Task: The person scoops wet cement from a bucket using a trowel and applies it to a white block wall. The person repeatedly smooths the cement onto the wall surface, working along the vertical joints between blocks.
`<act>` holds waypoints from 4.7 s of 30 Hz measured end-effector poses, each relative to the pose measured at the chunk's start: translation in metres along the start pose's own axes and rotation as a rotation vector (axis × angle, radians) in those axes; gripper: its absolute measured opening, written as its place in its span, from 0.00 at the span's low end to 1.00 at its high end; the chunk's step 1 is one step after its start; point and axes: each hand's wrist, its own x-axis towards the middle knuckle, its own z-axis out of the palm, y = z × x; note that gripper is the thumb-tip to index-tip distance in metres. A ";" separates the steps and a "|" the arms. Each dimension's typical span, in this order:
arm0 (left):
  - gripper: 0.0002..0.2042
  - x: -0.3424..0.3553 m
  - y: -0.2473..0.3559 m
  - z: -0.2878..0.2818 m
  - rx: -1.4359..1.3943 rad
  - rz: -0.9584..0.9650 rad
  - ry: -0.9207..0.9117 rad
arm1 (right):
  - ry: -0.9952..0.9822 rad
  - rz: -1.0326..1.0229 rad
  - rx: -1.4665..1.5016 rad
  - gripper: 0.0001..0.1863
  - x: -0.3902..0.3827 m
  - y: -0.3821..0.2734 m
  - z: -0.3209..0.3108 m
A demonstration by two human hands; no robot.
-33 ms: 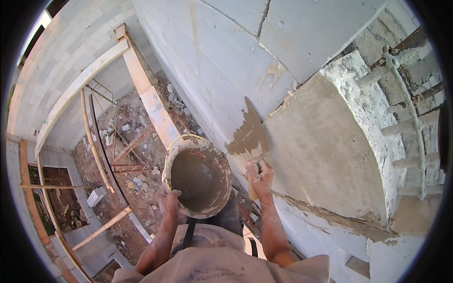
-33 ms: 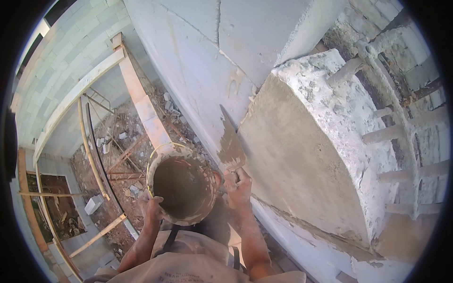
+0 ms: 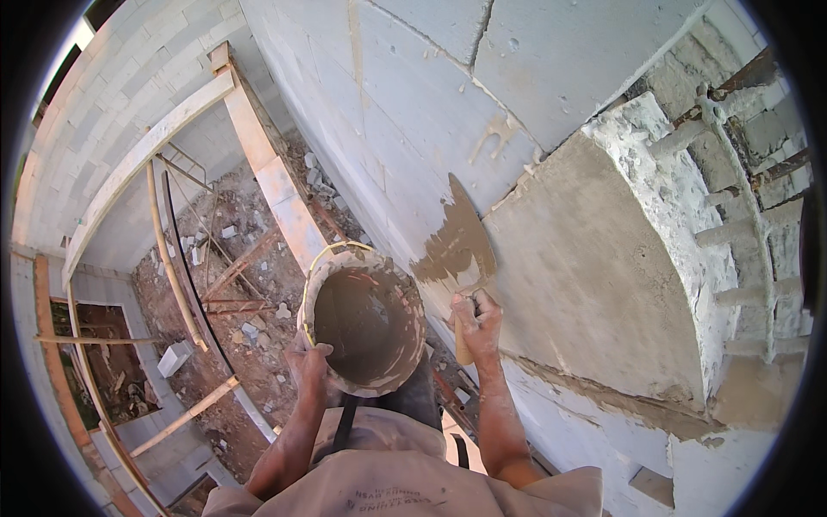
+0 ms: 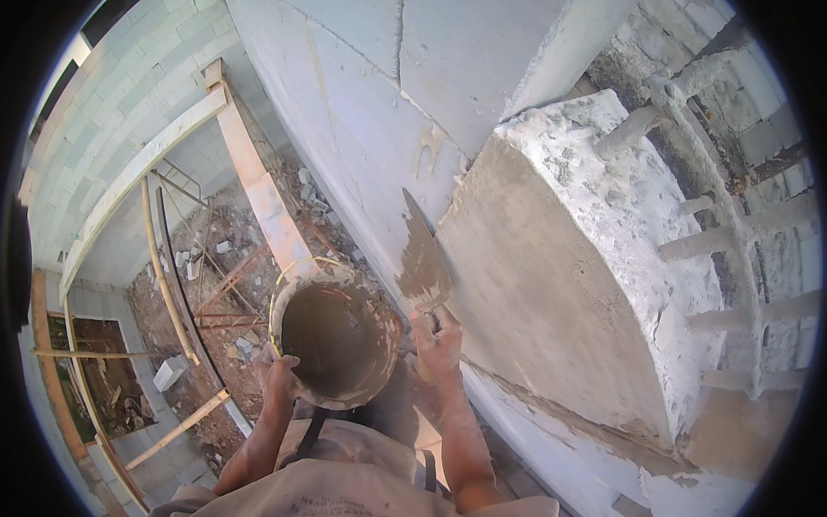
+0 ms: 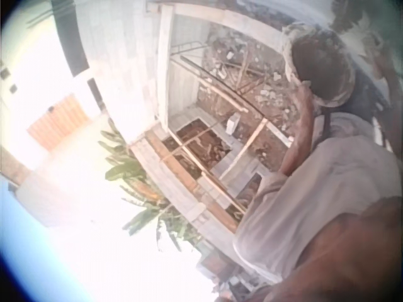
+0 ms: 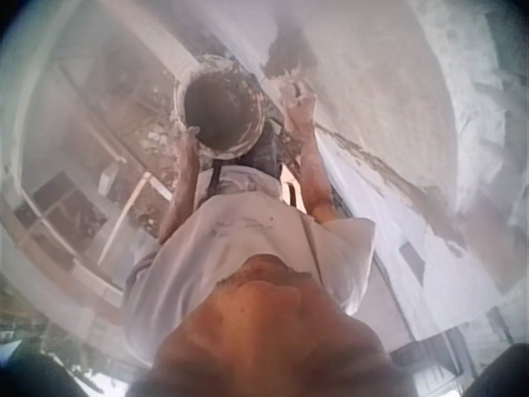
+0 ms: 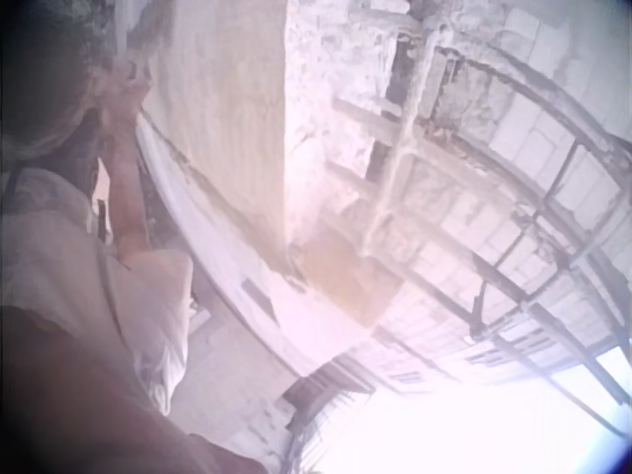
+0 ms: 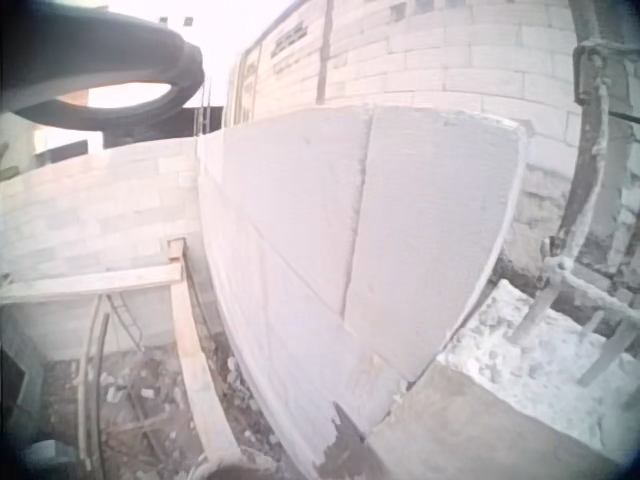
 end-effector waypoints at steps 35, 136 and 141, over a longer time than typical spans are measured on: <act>0.16 -0.009 0.106 0.031 -0.130 0.064 -0.056 | -0.233 0.158 -0.256 0.17 -0.056 -0.033 -0.033; 0.08 0.076 -0.117 -0.019 -0.060 -0.214 0.244 | -0.120 0.200 -0.761 0.26 0.027 0.164 -0.069; 0.09 0.117 -0.133 -0.012 -0.014 -0.070 0.271 | 0.130 0.004 -0.628 0.21 0.011 0.097 -0.078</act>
